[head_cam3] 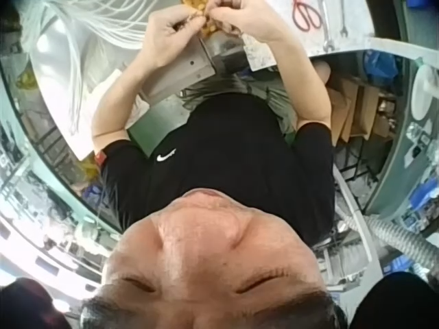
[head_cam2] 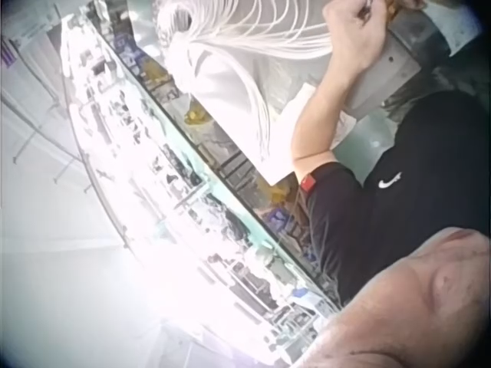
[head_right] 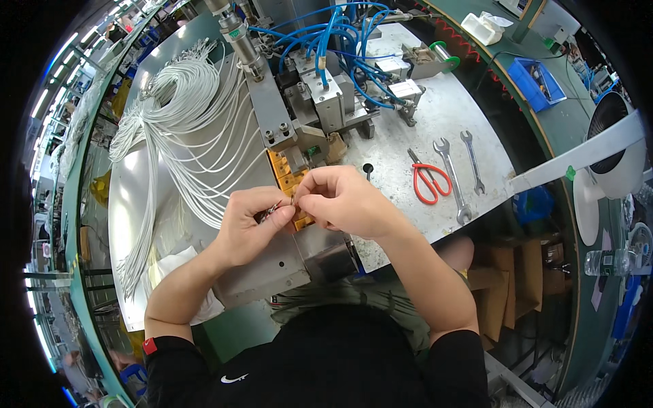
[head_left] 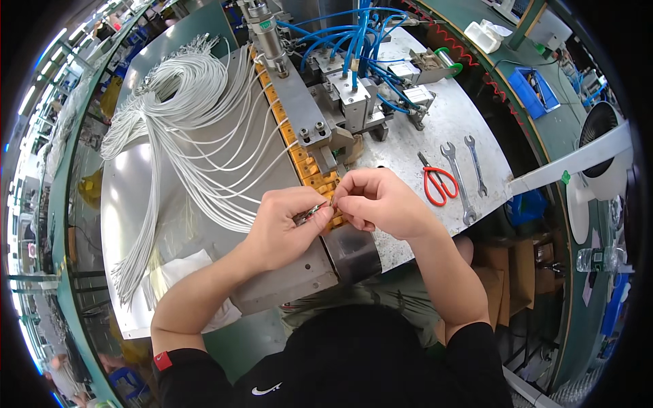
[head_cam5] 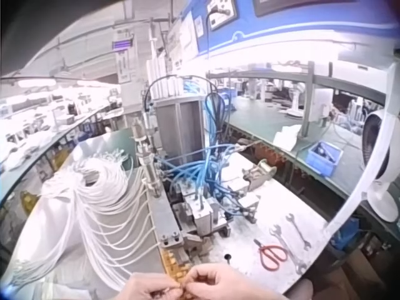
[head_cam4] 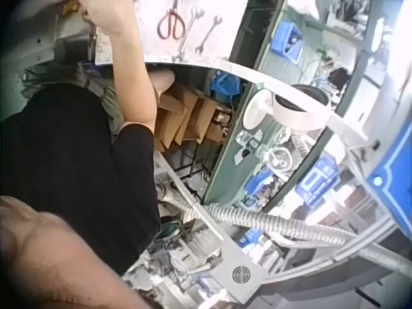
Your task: The person inserts several white wires one by one into a terminal block held in an assembly jig by hand.
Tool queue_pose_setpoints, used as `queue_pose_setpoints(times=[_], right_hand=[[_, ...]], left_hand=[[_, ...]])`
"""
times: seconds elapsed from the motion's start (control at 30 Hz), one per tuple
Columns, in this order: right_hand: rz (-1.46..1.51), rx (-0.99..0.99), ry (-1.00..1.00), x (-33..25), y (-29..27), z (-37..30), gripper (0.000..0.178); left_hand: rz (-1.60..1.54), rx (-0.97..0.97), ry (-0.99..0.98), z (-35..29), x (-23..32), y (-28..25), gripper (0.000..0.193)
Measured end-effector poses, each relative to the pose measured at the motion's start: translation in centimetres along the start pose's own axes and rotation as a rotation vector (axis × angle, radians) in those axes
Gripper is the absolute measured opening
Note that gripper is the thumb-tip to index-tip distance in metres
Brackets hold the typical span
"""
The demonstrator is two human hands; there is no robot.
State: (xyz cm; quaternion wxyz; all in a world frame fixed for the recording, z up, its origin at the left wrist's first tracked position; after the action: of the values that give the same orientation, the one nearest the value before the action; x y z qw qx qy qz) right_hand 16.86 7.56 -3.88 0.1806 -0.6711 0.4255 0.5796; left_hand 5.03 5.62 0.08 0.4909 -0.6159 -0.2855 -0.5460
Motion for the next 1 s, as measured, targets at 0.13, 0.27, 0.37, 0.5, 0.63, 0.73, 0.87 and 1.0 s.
queue_pose_setpoints(times=[0.13,0.27,0.37,0.5,0.63,0.73,0.87,1.0], right_hand=[[-0.272,-0.038,-0.14,-1.0,0.4,-0.1,0.008],[-0.516,-0.025,-0.226,-1.0,-0.5,0.5,0.009],[-0.487,-0.018,-0.018,0.6,-2.2,0.7,0.012],[-0.237,0.118,0.125,2.4,-4.5,1.3,0.015],[-0.488,0.182,-0.063,1.1,-4.4,1.9,0.016],[-0.594,0.197,-0.147,0.7,-4.6,2.7,0.017],[-0.42,0.144,-0.048,2.5,-5.4,3.0,0.017],[-0.342,0.127,0.015,2.8,-5.2,3.2,0.017]], left_hand=[[0.021,-0.094,-0.02,-0.3,-0.2,0.2,0.011],[0.19,-0.024,0.078,0.1,-0.1,0.7,0.011],[0.349,-0.079,0.034,0.0,-0.8,0.3,0.009],[0.538,-0.002,0.069,0.5,-1.4,-0.1,0.008],[0.638,0.046,0.093,0.9,-1.4,-0.8,0.008],[0.685,0.044,0.099,1.1,-0.9,-0.7,0.008],[0.783,0.02,0.112,1.0,-0.8,0.2,0.01],[0.764,0.0,0.189,0.7,-1.0,0.1,0.015]])
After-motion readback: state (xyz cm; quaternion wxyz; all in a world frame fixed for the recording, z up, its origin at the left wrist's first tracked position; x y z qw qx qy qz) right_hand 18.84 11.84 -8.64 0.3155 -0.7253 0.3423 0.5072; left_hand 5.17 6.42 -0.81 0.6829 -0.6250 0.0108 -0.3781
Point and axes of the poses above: each hand's wrist, its own z-axis towards the middle knuckle, its own y-axis out of the palm, x = y × z, the point moved 8 cm from there along z, towards the middle knuckle, and after that the axes turned 5 degrees about -z, right-handed, at the moved point
